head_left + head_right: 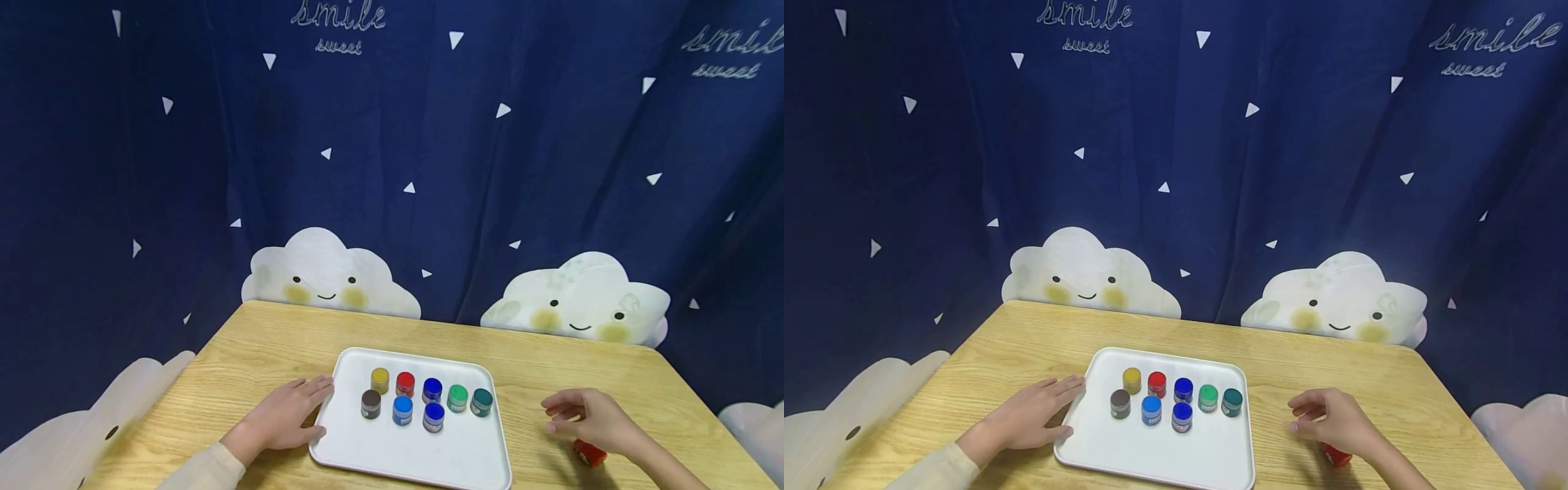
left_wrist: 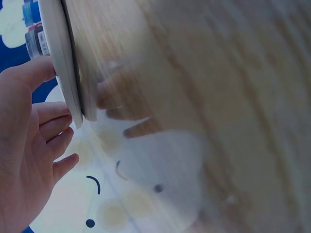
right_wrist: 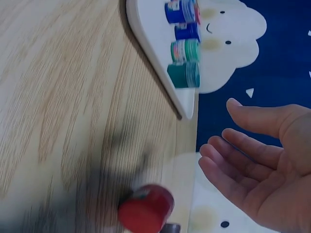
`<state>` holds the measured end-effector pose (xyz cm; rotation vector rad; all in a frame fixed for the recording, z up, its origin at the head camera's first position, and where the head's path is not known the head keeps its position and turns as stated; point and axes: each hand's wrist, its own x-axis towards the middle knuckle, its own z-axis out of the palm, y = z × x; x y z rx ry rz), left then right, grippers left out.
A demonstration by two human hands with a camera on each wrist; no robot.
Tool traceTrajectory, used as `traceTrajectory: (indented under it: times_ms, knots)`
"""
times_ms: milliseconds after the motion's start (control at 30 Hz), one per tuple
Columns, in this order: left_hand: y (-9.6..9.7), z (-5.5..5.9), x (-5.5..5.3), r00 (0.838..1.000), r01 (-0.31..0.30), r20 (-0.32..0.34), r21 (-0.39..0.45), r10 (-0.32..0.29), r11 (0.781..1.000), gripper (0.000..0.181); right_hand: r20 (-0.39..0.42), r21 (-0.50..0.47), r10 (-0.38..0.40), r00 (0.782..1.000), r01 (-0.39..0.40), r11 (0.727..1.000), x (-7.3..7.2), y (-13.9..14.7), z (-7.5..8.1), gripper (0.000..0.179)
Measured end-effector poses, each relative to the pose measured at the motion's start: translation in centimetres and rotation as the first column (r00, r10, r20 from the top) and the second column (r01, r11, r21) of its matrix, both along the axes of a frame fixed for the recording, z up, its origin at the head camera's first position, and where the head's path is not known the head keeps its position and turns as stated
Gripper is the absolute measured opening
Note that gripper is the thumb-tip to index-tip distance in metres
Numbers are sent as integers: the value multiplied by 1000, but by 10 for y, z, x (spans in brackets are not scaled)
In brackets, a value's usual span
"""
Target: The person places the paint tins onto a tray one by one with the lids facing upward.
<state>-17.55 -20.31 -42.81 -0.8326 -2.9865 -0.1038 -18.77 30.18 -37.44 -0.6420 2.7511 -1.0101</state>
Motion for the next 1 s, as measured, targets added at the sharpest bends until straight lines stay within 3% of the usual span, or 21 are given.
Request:
traceTrajectory:
  times_ms: [200,433,633,1000]
  knots:
    - [0,0,-2,1000,6,6,0,-6,1000,68,-54,56,-40,998,43,998,-1,18,-3,36]
    - [2,-1,-3,1000,19,22,-7,-19,1000,69,-25,182,-69,997,72,981,-1,35,-3,34]
    - [0,0,-4,1000,18,13,-5,-18,1000,69,-47,270,-87,995,97,958,-1,42,-6,30]
    - [-1,3,-2,1000,10,18,0,-10,1000,69,-108,289,-80,991,109,951,-5,44,-16,27]
